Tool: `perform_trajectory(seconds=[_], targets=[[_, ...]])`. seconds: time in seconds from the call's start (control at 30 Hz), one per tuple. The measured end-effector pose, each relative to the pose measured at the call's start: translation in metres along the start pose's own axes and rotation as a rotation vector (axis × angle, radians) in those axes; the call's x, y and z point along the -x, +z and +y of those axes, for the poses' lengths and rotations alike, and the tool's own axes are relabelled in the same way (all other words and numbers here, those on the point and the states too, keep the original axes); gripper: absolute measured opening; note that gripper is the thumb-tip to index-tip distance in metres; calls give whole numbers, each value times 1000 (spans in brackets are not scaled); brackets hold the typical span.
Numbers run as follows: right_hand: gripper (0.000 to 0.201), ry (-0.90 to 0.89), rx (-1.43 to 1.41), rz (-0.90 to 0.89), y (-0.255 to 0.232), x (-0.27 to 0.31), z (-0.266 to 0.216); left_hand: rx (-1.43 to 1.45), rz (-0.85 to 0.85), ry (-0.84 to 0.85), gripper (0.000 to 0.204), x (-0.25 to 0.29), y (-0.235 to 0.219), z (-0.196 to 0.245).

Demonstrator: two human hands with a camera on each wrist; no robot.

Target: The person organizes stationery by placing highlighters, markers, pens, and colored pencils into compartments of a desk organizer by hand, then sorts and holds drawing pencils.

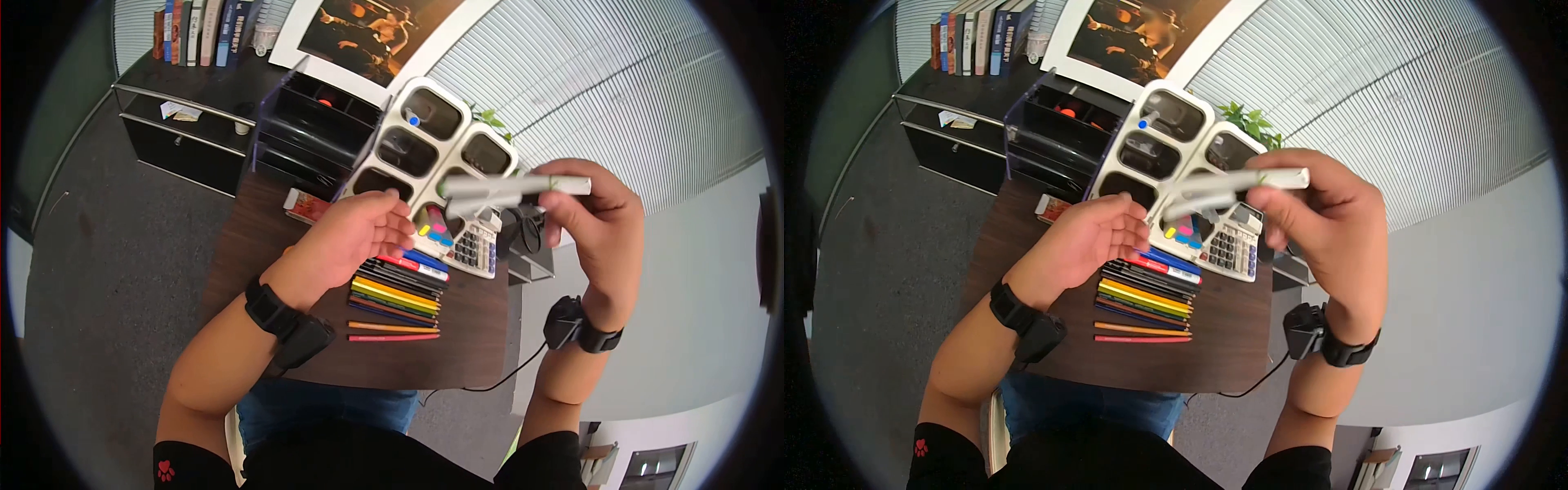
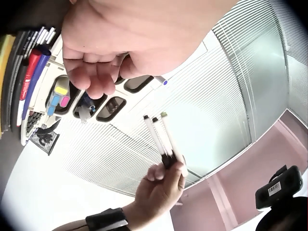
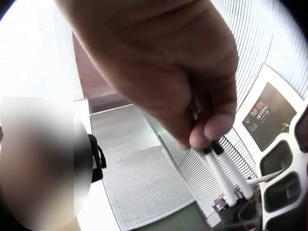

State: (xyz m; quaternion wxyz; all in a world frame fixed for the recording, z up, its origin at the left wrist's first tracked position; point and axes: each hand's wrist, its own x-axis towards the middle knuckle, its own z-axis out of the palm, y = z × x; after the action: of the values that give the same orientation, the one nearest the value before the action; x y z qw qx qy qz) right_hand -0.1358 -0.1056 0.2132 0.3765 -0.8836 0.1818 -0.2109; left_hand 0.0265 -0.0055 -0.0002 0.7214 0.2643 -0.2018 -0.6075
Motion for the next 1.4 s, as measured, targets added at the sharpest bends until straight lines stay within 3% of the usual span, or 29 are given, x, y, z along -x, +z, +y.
perform_trajectory(seconds=[0.03, 0.1, 0.17, 0.2, 0.27, 0.37, 0.43, 0.53, 0.6, 0.77, 0.9, 0.97, 1.17, 1.23, 1.4], targets=[[22, 42, -44, -108, -5, 4, -2, 71, -43, -23, 45, 0, 3, -1], [21, 151, -92, -279, -3, 5, 5, 141, -355, 65, 65, 1, 10, -3], [18, 233, -102, -367, 7, 2, 10, 107, -544, 55, 52, 18, 27, 7], [17, 261, -136, -361, 12, 0, 15, 108, -540, 53, 52, 22, 28, 8], [16, 288, -167, -359, 17, -2, 25, -241, -554, 46, 37, 26, 26, 10], [22, 291, -278, -407, 22, -6, 33, -208, -467, 39, 31, 16, 20, 3], [30, 191, -380, -347, 27, -5, 35, -232, -440, 62, 27, 18, 20, 6], [34, 169, -360, -297, 31, -5, 42, -159, -473, 117, 29, 15, 18, 4], [33, 140, -336, -256, 36, -6, 42, -92, -392, 62, 29, 18, 22, 4], [34, 93, -257, -128, 49, -6, 37, -165, -419, 66, 28, 13, 16, 4], [32, 127, -156, -149, 46, -4, 34, -190, -429, 143, 24, 11, 14, 2], [31, 340, -76, -290, 43, -5, 35, -179, -424, 128, 23, 13, 16, 5], [26, 150, -201, -170, 50, -1, 47, -172, -386, 95, 24, 16, 20, 7], [26, 176, -203, -163, 49, -1, 36, -189, -349, 79, 24, 16, 19, 8], [22, 211, -195, -245, 48, -5, 34, -304, -435, 76, 23, 13, 16, 4]])
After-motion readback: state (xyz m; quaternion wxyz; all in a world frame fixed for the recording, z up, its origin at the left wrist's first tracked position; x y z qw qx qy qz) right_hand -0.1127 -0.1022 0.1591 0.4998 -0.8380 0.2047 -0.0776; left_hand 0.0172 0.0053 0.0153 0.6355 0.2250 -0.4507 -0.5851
